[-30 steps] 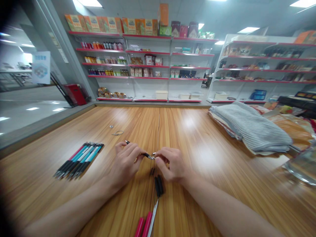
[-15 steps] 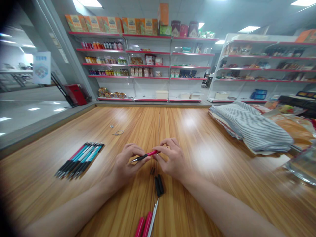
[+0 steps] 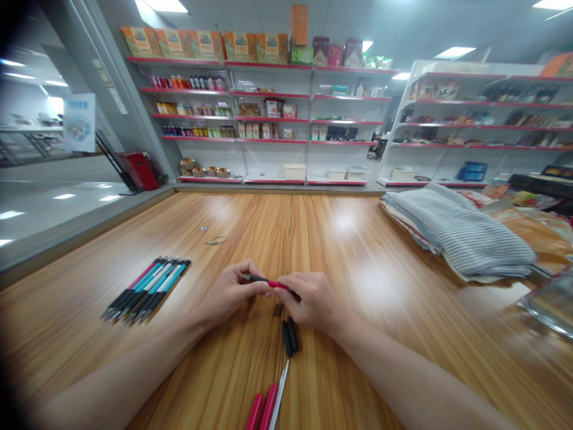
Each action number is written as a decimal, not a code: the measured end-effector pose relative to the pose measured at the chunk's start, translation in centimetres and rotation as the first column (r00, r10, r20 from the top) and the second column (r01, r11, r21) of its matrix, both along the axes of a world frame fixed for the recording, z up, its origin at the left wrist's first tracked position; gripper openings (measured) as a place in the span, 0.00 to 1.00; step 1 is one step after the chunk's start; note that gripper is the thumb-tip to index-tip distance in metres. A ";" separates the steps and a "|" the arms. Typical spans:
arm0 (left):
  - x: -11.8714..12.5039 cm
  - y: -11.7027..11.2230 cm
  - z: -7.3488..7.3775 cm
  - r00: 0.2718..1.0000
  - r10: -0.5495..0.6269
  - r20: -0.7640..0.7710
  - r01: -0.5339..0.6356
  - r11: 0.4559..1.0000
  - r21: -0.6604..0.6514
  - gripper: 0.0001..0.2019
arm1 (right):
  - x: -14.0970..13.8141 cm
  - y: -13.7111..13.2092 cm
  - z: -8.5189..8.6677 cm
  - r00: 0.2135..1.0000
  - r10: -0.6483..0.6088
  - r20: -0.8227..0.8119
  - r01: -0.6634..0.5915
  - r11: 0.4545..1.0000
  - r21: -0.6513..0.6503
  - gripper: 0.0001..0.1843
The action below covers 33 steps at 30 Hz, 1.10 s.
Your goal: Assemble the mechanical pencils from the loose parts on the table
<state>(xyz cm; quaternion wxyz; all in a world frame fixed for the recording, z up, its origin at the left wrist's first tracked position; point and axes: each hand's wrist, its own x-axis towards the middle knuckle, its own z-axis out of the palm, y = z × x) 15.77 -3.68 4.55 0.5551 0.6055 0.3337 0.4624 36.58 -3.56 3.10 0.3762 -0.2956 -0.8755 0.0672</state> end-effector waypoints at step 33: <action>-0.1 0.4 -0.4 0.996 0.088 -0.015 -0.087 0.996 0.018 0.14 | 0.0 -0.3 0.8 0.992 -0.120 -0.045 0.119 0.992 -0.026 0.06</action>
